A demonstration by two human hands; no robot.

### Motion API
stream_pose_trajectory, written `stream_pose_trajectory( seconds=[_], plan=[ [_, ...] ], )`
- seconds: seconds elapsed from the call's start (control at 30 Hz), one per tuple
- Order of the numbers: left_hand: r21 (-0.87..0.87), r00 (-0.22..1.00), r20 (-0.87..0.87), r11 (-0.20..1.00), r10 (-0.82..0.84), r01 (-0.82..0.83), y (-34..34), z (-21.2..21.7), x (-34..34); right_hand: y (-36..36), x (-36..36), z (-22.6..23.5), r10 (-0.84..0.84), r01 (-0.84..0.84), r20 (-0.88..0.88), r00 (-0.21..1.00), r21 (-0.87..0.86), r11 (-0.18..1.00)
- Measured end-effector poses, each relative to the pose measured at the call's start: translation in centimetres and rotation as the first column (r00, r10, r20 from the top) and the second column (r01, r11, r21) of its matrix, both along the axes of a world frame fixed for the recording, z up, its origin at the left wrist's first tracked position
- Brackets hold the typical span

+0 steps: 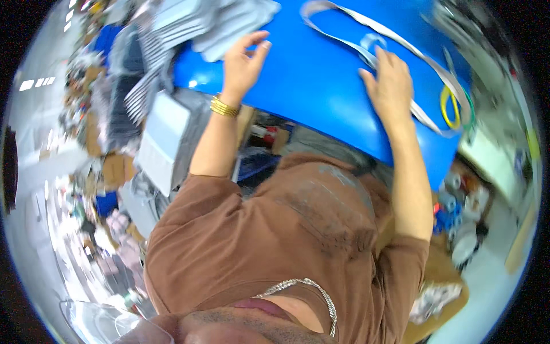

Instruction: Sewing fabric edges and straps onto panels to assemble bags using an industrial sewing machine.

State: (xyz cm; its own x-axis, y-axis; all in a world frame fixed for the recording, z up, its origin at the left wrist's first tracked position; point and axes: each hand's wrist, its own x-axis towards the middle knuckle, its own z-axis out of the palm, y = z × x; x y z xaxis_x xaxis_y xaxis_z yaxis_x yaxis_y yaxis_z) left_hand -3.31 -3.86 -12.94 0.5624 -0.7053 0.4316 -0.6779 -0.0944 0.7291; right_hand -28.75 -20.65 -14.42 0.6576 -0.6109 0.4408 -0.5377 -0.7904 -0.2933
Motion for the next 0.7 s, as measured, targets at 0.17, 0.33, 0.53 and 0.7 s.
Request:
stream_pose_trajectory(
  seconds=[0.17, 0.33, 0.53, 0.7],
  plan=[
    [-0.076, 0.896, 0.387, 0.976, 0.216, -0.202, 4.5, 3.8, 5.1, -0.1, 1.5, 0.8, 0.075, -0.055, -0.082, 0.994, 0.228, 0.972],
    [-0.139, 0.728, 0.605, 0.943, 0.323, -0.303, 4.3, 5.9, 12.2, 0.6, 0.0, 1.8, 0.009, -0.07, 0.088, 0.996, 0.73, 0.679],
    [-0.179, 0.568, 0.741, 0.92, 0.358, -0.347, 1.3, 5.0, 17.5, 2.0, -1.1, 1.5, -0.007, -0.257, 0.276, 0.961, 0.904, 0.342],
    [0.004, 0.658, 0.712, 0.935, 0.246, -0.354, 0.3, 6.2, 14.9, 3.4, -1.8, 1.6, -0.134, -0.287, 0.311, 0.941, 0.943, 0.167]
  ],
)
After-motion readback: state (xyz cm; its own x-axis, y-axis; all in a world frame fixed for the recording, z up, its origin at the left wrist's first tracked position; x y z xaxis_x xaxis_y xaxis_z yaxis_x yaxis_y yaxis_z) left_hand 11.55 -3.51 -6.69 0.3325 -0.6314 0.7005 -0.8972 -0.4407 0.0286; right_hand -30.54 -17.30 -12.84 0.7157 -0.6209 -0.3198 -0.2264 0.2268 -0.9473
